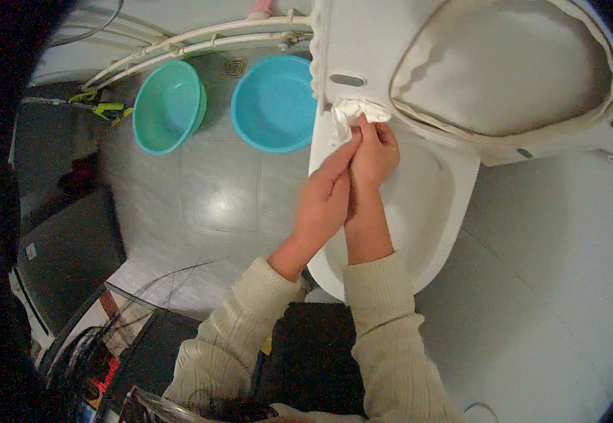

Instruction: The person wipes the toilet seat and rim with a tissue, then moves to wipe the bathroom wall and a frosted glass door. The person uses tissues to clean multiple surfaces in sequence.

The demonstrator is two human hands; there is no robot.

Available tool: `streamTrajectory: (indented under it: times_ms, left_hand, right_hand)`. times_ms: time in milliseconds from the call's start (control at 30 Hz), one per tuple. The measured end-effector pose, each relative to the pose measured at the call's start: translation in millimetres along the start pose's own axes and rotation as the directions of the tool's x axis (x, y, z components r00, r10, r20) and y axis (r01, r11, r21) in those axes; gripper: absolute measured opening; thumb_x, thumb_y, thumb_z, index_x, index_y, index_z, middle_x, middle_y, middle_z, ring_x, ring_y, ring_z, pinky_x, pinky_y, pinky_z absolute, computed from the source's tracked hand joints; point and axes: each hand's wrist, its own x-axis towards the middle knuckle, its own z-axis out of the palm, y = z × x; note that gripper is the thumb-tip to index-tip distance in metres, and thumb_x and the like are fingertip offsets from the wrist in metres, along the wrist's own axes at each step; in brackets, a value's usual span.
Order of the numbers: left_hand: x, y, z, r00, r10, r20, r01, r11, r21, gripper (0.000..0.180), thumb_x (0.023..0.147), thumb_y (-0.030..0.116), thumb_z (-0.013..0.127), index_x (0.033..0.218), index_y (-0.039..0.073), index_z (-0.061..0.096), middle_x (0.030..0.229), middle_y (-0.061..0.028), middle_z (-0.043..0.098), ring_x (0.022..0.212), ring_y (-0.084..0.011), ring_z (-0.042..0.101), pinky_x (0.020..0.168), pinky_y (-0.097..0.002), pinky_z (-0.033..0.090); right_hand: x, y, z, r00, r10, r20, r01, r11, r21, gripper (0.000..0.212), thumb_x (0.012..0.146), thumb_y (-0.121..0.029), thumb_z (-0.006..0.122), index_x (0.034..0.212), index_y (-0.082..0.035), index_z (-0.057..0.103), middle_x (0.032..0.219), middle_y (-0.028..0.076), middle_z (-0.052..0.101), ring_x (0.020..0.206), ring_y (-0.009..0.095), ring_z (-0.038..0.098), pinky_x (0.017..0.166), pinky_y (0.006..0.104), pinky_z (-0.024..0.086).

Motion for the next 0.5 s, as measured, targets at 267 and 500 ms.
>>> streamTrajectory:
  times_ms: [267,500]
  left_hand:
    - [-24,-4,-4,0.987,-0.118,-0.107,0.112,0.992,-0.059,0.036,0.096,-0.007,0.046,0.128,0.001,0.062,0.127,-0.0137,0.064,0.12,-0.0216,0.06,0.103,-0.0323,0.045]
    - [-38,11,-5,0.963,-0.06,-0.261,0.063,0.998,0.002,0.033,0.091,-0.008,0.05,0.117,0.003,0.066,0.115,-0.0116,0.066,0.11,-0.0253,0.062,0.096,-0.033,0.047]
  right_hand:
    - [-17,3,-36,0.964,0.264,-0.012,-0.261,0.958,0.117,0.031,0.092,-0.011,0.067,0.115,0.005,0.057,0.109,0.011,0.062,0.095,0.019,0.063,0.079,0.0295,0.052]
    - [-25,-18,-22,0.969,0.102,0.227,-0.171,0.937,0.306,0.03,0.094,0.001,0.057,0.122,0.006,0.05,0.116,0.013,0.058,0.108,0.022,0.061,0.099,0.036,0.053]
